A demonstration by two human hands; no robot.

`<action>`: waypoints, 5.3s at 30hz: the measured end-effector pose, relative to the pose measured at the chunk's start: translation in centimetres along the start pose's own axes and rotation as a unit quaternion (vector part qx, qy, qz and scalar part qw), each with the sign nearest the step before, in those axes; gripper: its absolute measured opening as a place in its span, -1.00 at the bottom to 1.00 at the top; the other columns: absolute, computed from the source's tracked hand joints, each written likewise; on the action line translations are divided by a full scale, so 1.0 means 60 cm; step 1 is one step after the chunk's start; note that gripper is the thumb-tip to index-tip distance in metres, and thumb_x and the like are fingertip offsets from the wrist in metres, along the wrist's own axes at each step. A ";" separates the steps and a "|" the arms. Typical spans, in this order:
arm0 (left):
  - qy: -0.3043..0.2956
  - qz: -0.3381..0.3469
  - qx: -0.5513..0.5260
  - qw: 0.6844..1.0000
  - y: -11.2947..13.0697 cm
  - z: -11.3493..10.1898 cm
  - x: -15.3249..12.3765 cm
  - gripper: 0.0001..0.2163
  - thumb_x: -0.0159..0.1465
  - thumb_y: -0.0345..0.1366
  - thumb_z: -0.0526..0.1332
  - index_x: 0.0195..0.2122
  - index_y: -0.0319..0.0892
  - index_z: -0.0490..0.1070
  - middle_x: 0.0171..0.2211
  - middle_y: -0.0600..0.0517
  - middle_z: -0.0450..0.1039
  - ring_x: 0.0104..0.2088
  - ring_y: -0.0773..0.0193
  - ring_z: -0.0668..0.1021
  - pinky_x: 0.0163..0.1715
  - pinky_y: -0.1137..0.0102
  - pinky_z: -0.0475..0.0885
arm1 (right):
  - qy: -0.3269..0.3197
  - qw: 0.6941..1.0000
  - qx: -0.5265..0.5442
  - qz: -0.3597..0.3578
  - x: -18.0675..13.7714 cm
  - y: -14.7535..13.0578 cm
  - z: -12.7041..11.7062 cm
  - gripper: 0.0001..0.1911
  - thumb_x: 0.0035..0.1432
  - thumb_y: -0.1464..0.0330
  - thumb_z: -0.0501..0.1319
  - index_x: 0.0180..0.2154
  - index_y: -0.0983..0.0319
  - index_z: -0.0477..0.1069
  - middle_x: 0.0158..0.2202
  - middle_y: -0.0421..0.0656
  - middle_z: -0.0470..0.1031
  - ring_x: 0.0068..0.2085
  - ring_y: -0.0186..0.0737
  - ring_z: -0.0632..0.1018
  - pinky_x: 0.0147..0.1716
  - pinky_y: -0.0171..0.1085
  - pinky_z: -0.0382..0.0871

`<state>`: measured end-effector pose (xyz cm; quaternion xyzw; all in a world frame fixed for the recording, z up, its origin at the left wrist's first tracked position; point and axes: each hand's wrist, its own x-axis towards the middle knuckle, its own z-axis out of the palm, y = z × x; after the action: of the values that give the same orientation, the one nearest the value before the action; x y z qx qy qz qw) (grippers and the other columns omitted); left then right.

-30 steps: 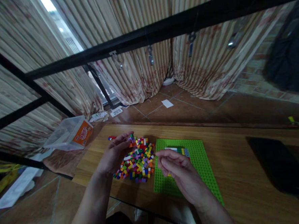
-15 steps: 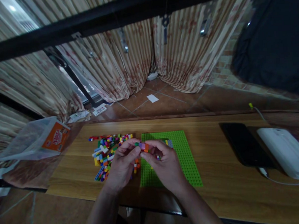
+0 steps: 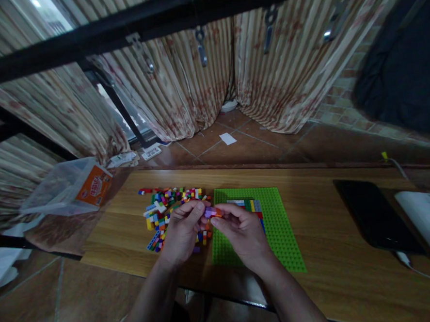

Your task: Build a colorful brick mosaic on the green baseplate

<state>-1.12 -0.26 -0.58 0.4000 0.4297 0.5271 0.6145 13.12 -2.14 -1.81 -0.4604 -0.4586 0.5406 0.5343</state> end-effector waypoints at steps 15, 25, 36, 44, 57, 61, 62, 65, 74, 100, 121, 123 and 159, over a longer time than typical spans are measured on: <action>-0.049 -0.002 0.065 0.997 0.012 0.011 -0.006 -0.73 0.21 -0.11 0.30 -0.41 -0.25 0.47 -0.57 0.12 0.37 -0.58 0.45 0.36 -0.58 0.54 0.27 | 0.006 0.998 -0.045 -0.046 0.000 0.000 0.000 -0.74 0.02 0.23 0.39 -0.21 0.16 0.55 -0.30 -0.18 0.59 -0.30 -0.25 0.56 -0.31 -0.28 0.49; -0.033 -0.016 0.071 0.997 0.002 0.020 -0.008 -0.65 0.19 -0.02 0.29 -0.51 -0.23 0.43 -0.61 0.11 0.35 -0.60 0.44 0.36 -0.59 0.52 0.28 | 0.017 0.999 -0.014 -0.040 -0.002 -0.010 0.002 -0.77 0.01 0.18 0.40 -0.29 0.15 0.60 -0.36 -0.19 0.59 -0.39 -0.27 0.58 -0.39 -0.25 0.55; 0.000 -0.078 -0.067 0.995 -0.005 0.015 -0.006 -0.69 0.13 -0.07 0.35 -0.44 -0.26 0.47 -0.60 0.09 0.38 -0.60 0.46 0.39 -0.60 0.55 0.27 | 0.004 0.995 0.094 0.037 0.002 -0.003 -0.003 -0.73 -0.05 0.21 0.45 -0.23 0.09 0.63 -0.28 -0.17 0.65 -0.30 -0.21 0.63 -0.19 -0.15 0.55; -0.012 -0.134 -0.123 0.983 0.012 0.017 -0.007 -0.67 0.14 -0.03 0.31 -0.44 -0.26 0.49 -0.51 0.03 0.42 -0.54 0.42 0.42 -0.61 0.55 0.28 | 0.001 0.999 -0.021 -0.045 -0.003 -0.001 0.000 -0.65 0.00 0.26 0.42 -0.11 0.06 0.57 -0.27 -0.21 0.62 -0.27 -0.24 0.59 -0.23 -0.22 0.54; -0.001 -0.133 -0.082 0.988 0.012 0.001 -0.006 -0.72 -0.09 -0.25 0.51 -0.40 -0.25 0.54 -0.48 0.06 0.48 -0.52 0.46 0.44 -0.52 0.56 0.31 | 0.003 0.986 -0.102 -0.130 -0.006 0.002 0.012 -0.76 0.08 0.33 0.35 -0.15 0.09 0.59 -0.23 -0.16 0.59 -0.22 -0.23 0.57 -0.19 -0.22 0.50; 0.047 -0.108 -0.095 0.989 0.025 -0.010 0.003 -0.73 -0.08 -0.27 0.49 -0.39 -0.25 0.54 -0.46 0.05 0.49 -0.51 0.46 0.46 -0.47 0.56 0.37 | 0.060 0.992 -0.060 -0.089 -0.001 -0.009 -0.006 -0.72 0.02 0.26 0.38 -0.16 0.10 0.60 -0.35 -0.20 0.58 -0.34 -0.28 0.55 -0.33 -0.27 0.50; 0.070 -0.090 -0.087 0.990 0.029 -0.018 0.008 -0.74 -0.08 -0.26 0.48 -0.40 -0.26 0.54 -0.47 0.05 0.49 -0.51 0.46 0.45 -0.47 0.55 0.37 | 0.074 0.993 -0.057 -0.076 0.001 -0.014 -0.018 -0.71 0.03 0.24 0.38 -0.15 0.11 0.60 -0.36 -0.20 0.58 -0.35 -0.28 0.56 -0.34 -0.26 0.49; 0.155 -0.030 -0.036 0.987 0.040 -0.056 0.028 -0.75 -0.10 -0.23 0.46 -0.45 -0.25 0.51 -0.51 0.08 0.46 -0.52 0.46 0.43 -0.48 0.56 0.35 | 0.123 0.990 -0.028 -0.056 0.007 -0.026 -0.065 -0.66 0.06 0.21 0.37 -0.09 0.08 0.56 -0.33 -0.20 0.61 -0.31 -0.22 0.60 -0.28 -0.20 0.51; 0.256 0.065 0.437 0.860 0.034 -0.139 0.087 -0.78 0.12 -0.21 0.23 -0.37 -0.24 0.58 -0.48 -0.01 0.54 -0.43 0.21 0.52 -0.41 0.41 0.35 | 0.082 0.965 -0.248 -0.029 -0.004 -0.023 -0.161 -0.71 0.01 0.21 0.37 -0.20 0.16 0.51 -0.23 -0.15 0.61 -0.22 -0.12 0.60 -0.14 -0.11 0.45; 0.191 0.114 0.637 0.738 0.018 -0.117 0.081 -0.74 0.24 -0.30 0.14 -0.16 -0.20 0.59 -0.16 -0.13 0.61 -0.11 0.05 0.59 -0.05 0.29 0.43 | -0.033 0.859 -0.500 -0.103 -0.029 0.012 -0.119 -0.79 0.05 0.34 0.38 -0.38 0.17 0.34 -0.37 -0.24 0.42 -0.41 -0.26 0.44 -0.42 -0.27 0.28; 0.206 0.106 0.587 0.776 0.024 -0.113 0.079 -0.75 0.23 -0.27 0.18 -0.17 -0.22 0.59 -0.22 -0.11 0.62 -0.21 0.12 0.62 -0.13 0.34 0.46 | -0.099 0.859 -0.474 -0.166 -0.029 0.001 -0.124 -0.90 0.24 0.38 0.21 -0.23 0.12 0.50 -0.07 -0.11 0.42 -0.02 -0.12 0.48 -0.03 -0.13 0.40; 0.204 0.104 0.585 0.778 0.025 -0.111 0.078 -0.74 0.23 -0.27 0.18 -0.16 -0.23 0.59 -0.22 -0.11 0.62 -0.22 0.13 0.62 -0.13 0.34 0.46 | -0.082 0.867 -0.465 -0.159 -0.027 -0.001 -0.128 -0.91 0.24 0.36 0.20 -0.23 0.13 0.49 -0.08 -0.10 0.42 -0.03 -0.11 0.47 -0.01 -0.09 0.39; 0.202 0.133 0.543 0.805 0.031 -0.101 0.068 -0.78 0.23 -0.27 0.19 -0.20 -0.24 0.57 -0.24 -0.09 0.60 -0.26 0.17 0.61 -0.17 0.35 0.47 | 0.027 0.910 -0.389 -0.139 -0.015 0.014 -0.130 -0.88 0.15 0.28 0.28 -0.26 0.13 0.53 -0.06 -0.10 0.45 -0.03 -0.11 0.50 0.00 -0.08 0.37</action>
<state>-7.12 4.26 -1.16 0.6060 0.7024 0.3533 0.1208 20.69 -3.03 -3.81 -0.5782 -0.6769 0.2272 0.3948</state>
